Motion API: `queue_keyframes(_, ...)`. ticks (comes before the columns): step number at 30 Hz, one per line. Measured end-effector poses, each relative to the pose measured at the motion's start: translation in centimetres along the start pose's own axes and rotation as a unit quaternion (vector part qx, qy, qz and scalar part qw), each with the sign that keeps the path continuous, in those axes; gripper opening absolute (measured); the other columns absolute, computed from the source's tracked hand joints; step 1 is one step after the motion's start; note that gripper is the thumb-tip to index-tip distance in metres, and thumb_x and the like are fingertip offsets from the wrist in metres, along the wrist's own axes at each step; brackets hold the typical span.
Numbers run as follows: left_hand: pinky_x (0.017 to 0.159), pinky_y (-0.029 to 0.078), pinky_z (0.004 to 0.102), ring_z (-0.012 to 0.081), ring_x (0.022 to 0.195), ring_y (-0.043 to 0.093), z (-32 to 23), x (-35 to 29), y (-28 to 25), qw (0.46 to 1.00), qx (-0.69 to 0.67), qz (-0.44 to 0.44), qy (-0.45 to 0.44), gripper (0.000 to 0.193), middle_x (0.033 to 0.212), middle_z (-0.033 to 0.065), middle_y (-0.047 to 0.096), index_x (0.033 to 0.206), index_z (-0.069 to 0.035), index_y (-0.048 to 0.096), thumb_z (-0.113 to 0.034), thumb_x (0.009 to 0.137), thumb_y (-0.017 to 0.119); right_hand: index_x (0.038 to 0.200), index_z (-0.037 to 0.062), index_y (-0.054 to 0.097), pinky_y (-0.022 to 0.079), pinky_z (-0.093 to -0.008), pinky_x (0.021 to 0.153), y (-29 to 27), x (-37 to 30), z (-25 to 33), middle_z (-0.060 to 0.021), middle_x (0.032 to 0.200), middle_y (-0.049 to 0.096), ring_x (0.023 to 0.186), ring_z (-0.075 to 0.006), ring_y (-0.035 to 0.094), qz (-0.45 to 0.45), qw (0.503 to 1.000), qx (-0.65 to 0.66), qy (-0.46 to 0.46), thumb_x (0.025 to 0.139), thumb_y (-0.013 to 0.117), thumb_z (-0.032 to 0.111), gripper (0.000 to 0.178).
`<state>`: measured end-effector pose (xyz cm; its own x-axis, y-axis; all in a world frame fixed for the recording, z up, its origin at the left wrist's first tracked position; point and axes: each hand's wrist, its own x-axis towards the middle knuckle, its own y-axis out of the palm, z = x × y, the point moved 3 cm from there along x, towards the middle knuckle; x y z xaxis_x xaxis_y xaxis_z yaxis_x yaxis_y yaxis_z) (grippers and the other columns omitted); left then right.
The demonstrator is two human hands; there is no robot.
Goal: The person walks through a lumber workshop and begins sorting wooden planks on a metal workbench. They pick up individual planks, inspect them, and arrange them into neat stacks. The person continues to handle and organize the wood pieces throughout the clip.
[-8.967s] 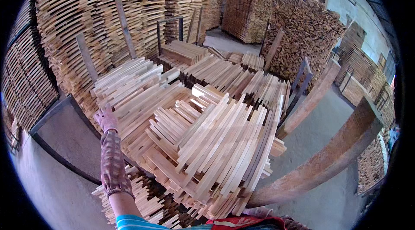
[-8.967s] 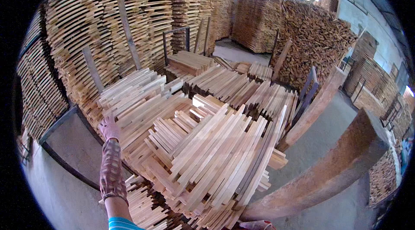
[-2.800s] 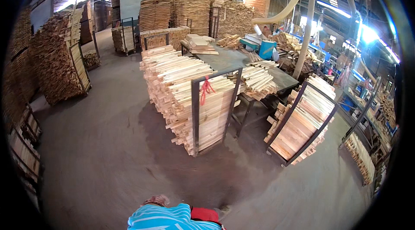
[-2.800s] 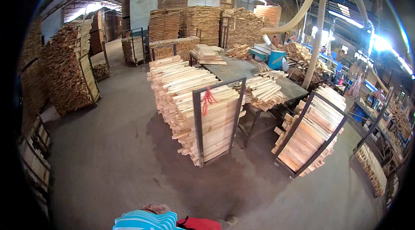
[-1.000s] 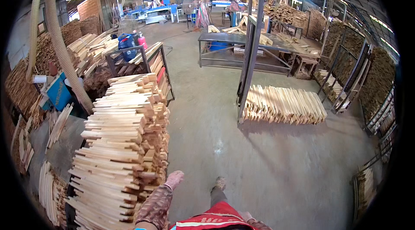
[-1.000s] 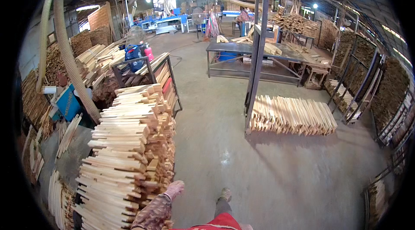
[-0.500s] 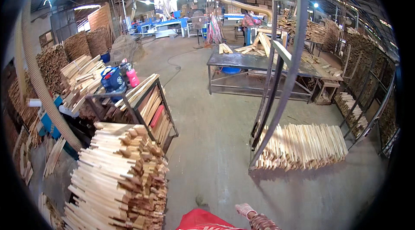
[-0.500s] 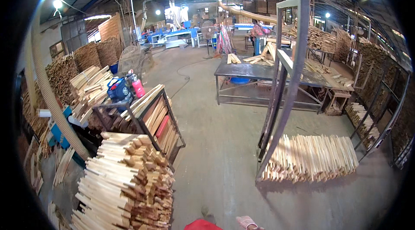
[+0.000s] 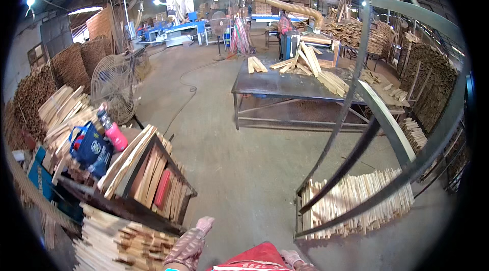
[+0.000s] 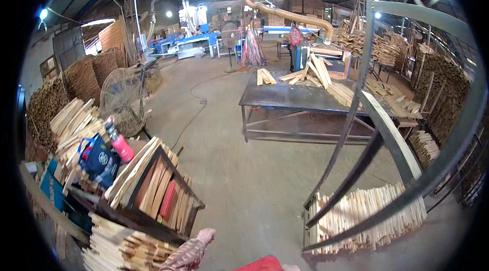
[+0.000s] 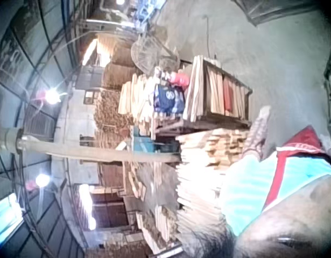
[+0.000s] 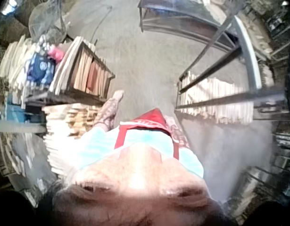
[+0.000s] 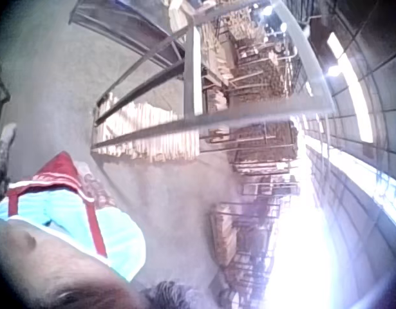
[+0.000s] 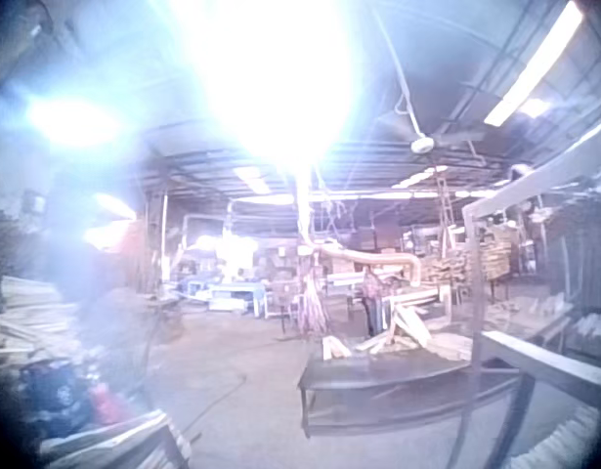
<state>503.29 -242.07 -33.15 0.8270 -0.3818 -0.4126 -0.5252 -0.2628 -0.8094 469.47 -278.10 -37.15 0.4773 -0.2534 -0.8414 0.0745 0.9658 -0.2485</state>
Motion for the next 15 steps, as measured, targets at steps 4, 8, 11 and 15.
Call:
queue_keyframes(4,0.063,0.05,0.0417,0.0281,0.067,0.061,-14.2,14.3,-5.0,0.903,-0.42,-0.042,-0.08,0.012,0.073,0.0124,0.063,0.086,-0.009,0.068,-0.015,0.081,0.059,0.112,0.0127,0.07,0.055,-0.0428,0.081,-6.2,7.2,3.5,-0.0192,0.104,0.072,0.098,-0.0368,0.069,-0.009,0.999,-0.047,0.02,0.096,0.048,0.035,0.035)
queue_keyframes(8,0.059,0.048,0.0309,0.0149,0.064,0.057,-26.1,25.3,-3.3,0.925,-0.318,0.056,0.203,0.025,0.069,0.0033,0.058,0.077,-0.008,0.062,-0.03,0.088,0.056,0.114,0.0131,0.069,0.055,-0.0416,0.081,-17.9,18.5,1.8,-0.0189,0.104,0.072,0.098,-0.0359,0.069,-0.045,0.837,-0.487,-0.244,0.096,0.049,0.035,0.035)
queue_keyframes(11,0.058,0.049,0.0404,0.0286,0.067,0.064,-18.4,26.3,-1.6,0.966,-0.154,0.116,0.171,0.015,0.074,0.0138,0.067,0.077,-0.011,0.068,-0.022,0.077,0.058,0.11,0.0113,0.069,0.055,-0.0412,0.078,-19.9,22.7,14.9,-0.0177,0.099,0.073,0.093,-0.0344,0.07,-0.028,0.964,-0.259,-0.062,0.094,0.052,0.035,0.033)
queue_keyframes(15,0.057,0.049,0.0397,0.0268,0.063,0.062,-10.3,27.3,0.0,0.981,-0.023,0.192,0.016,0.014,0.071,0.0097,0.067,0.077,-0.008,0.068,-0.02,0.078,0.061,0.104,0.0087,0.069,0.055,-0.0413,0.074,-25.3,22.2,32.6,-0.0162,0.093,0.073,0.085,-0.0324,0.071,-0.09,0.987,-0.13,0.03,0.091,0.056,0.033,0.031)
